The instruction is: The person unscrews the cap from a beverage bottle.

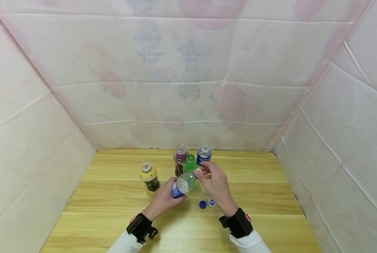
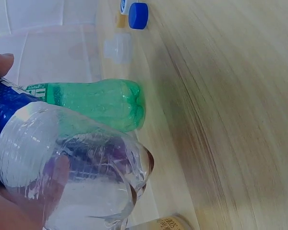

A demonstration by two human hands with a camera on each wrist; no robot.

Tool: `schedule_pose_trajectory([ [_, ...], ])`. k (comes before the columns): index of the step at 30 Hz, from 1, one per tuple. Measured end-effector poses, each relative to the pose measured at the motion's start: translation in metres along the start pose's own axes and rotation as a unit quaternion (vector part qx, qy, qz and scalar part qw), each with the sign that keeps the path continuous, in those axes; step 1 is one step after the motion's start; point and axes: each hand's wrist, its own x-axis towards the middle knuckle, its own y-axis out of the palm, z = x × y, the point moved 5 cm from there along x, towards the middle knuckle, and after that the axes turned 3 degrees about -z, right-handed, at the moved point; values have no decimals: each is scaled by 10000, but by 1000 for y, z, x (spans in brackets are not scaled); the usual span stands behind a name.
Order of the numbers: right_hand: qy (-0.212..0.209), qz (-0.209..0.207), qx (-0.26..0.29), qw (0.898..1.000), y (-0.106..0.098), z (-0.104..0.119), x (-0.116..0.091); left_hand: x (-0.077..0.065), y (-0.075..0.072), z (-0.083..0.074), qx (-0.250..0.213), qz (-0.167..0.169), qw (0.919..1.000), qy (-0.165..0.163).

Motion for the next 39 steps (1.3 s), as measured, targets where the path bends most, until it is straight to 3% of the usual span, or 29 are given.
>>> schedule_pose_trajectory([
  [14, -448, -59, -88, 9989, 4, 4, 1, 1, -2, -1, 29, 124, 9999, 1],
  [26, -403, 366, 315, 9980, 1, 1, 0, 2, -2, 0, 57, 169, 9998, -42],
  [39, -751, 668, 660, 9927, 1, 4, 0, 2, -3, 0, -17, 193, 9998, -56],
])
